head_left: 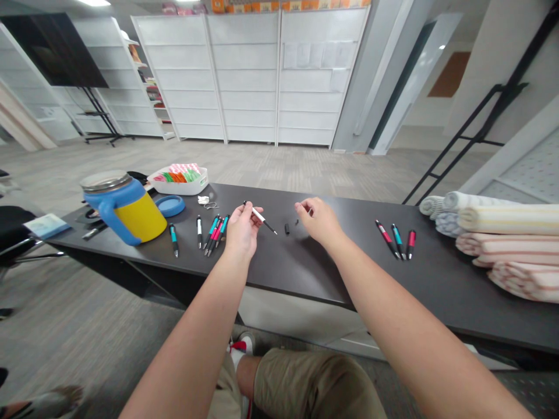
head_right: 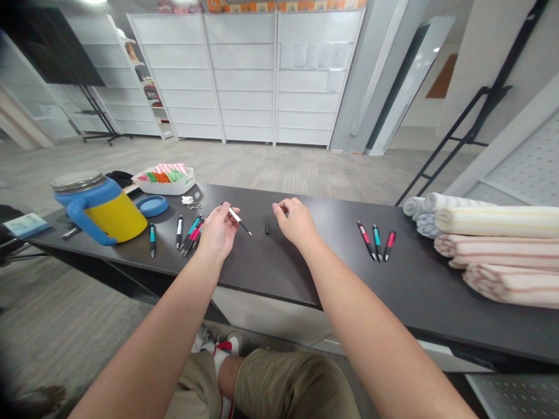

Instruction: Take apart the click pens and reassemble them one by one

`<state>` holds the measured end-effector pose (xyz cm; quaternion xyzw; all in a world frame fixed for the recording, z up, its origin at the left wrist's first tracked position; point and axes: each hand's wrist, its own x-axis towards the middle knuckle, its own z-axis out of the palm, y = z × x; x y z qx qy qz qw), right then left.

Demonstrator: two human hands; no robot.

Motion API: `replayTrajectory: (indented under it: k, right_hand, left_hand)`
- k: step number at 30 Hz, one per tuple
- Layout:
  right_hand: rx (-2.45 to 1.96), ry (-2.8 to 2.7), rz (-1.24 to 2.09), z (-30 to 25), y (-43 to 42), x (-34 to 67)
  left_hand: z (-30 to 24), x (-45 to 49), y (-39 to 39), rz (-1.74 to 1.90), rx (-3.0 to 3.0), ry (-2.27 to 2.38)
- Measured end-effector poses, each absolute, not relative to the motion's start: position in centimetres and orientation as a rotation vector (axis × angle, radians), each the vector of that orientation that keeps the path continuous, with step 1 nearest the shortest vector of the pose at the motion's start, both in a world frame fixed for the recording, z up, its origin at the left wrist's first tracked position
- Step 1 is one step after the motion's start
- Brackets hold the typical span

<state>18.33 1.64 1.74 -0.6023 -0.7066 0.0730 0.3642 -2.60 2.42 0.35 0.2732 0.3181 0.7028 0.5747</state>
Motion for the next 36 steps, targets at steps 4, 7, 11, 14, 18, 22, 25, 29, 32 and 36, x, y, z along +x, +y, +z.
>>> replayTrajectory:
  k: [4, 7, 11, 14, 18, 22, 25, 29, 32, 36]
  right_hand:
    - [-1.351, -1.872, 0.736, 2.2, 0.5, 17.2]
    - [-1.228, -1.791, 1.161, 2.0, 0.0, 16.5]
    - [-1.113, -1.633, 1.481, 2.1, -0.4, 16.0]
    - [-1.090, -1.594, 1.494, 2.2, -0.5, 16.0]
    - [-1.105, -1.628, 1.390, 1.8, -0.3, 16.0]
    - [-1.114, -1.644, 1.318, 1.5, -0.1, 16.0]
    - [-1.120, -1.630, 1.315, 1.5, -0.1, 16.0]
    - [-1.135, -1.583, 1.309, 1.5, 0.0, 16.1]
    - [-1.111, -1.583, 1.290, 1.4, 0.1, 16.1]
    - [-1.092, -1.598, 1.269, 1.2, 0.3, 16.2]
  left_hand:
    - [0.7, -2.1, 2.0, 1.626, 0.794, 0.735]
    - [0.9, -1.8, 1.6, 1.600, 0.917, 0.710]
    - [0.9, -1.7, 1.4, 1.572, 0.977, 0.688]
    - [0.9, -1.8, 1.5, 1.570, 1.000, 0.699]
    - [0.6, -1.9, 1.7, 1.584, 1.038, 0.714]
    - [0.3, -1.9, 1.9, 1.593, 1.083, 0.740]
    - [0.3, -2.0, 2.0, 1.598, 1.104, 0.751]
    - [0.3, -2.0, 1.9, 1.602, 1.116, 0.747]
    - [0.3, -2.0, 1.9, 1.601, 1.121, 0.748]
    - [0.2, -2.0, 1.9, 1.629, 1.131, 0.743]
